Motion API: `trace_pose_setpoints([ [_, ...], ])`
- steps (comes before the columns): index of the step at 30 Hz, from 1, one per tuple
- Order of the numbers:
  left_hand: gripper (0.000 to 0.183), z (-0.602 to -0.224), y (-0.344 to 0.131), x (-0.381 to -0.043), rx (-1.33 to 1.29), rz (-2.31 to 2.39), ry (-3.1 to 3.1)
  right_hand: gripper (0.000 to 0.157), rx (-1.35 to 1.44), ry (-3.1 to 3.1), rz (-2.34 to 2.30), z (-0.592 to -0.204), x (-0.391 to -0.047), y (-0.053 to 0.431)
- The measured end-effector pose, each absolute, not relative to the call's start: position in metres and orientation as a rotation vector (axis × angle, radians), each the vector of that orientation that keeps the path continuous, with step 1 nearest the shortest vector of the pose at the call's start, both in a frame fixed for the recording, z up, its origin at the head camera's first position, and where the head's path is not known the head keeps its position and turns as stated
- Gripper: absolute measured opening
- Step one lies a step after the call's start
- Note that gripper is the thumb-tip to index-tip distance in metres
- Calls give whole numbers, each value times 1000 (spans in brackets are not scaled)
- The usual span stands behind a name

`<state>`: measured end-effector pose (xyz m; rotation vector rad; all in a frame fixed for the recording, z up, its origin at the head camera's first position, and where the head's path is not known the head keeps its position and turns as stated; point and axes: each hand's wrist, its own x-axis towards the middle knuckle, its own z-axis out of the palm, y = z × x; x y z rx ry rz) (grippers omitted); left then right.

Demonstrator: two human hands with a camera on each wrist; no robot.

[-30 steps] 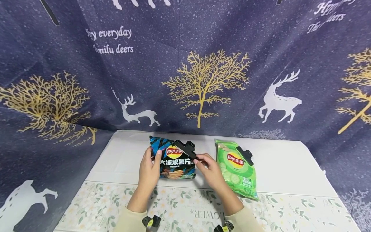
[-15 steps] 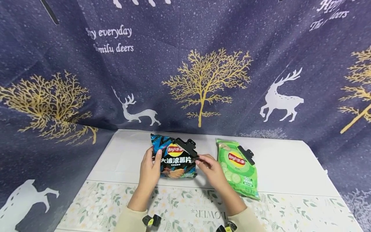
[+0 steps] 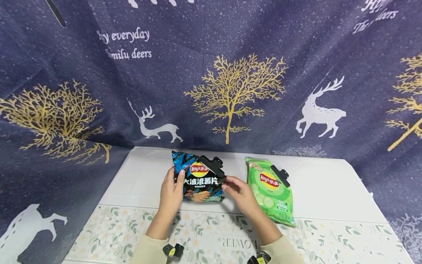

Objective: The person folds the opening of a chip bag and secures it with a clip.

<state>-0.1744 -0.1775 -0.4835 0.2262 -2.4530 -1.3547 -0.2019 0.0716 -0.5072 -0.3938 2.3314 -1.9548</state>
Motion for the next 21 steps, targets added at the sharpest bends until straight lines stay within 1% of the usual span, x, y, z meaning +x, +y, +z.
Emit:
trace_pose_setpoints([
  [8,64,-484,-178,-173,202,-1387,-2453,32,-421,2305,-1934,-511,-202,70],
  [16,56,-484,-178,-173,194,-1402,-2462,31,-417,2339,-1891,-513,-201,70],
  [21,56,-484,-179,-174,193,-1439,-2465,33,-452,2365,-1823,-514,-200,70],
])
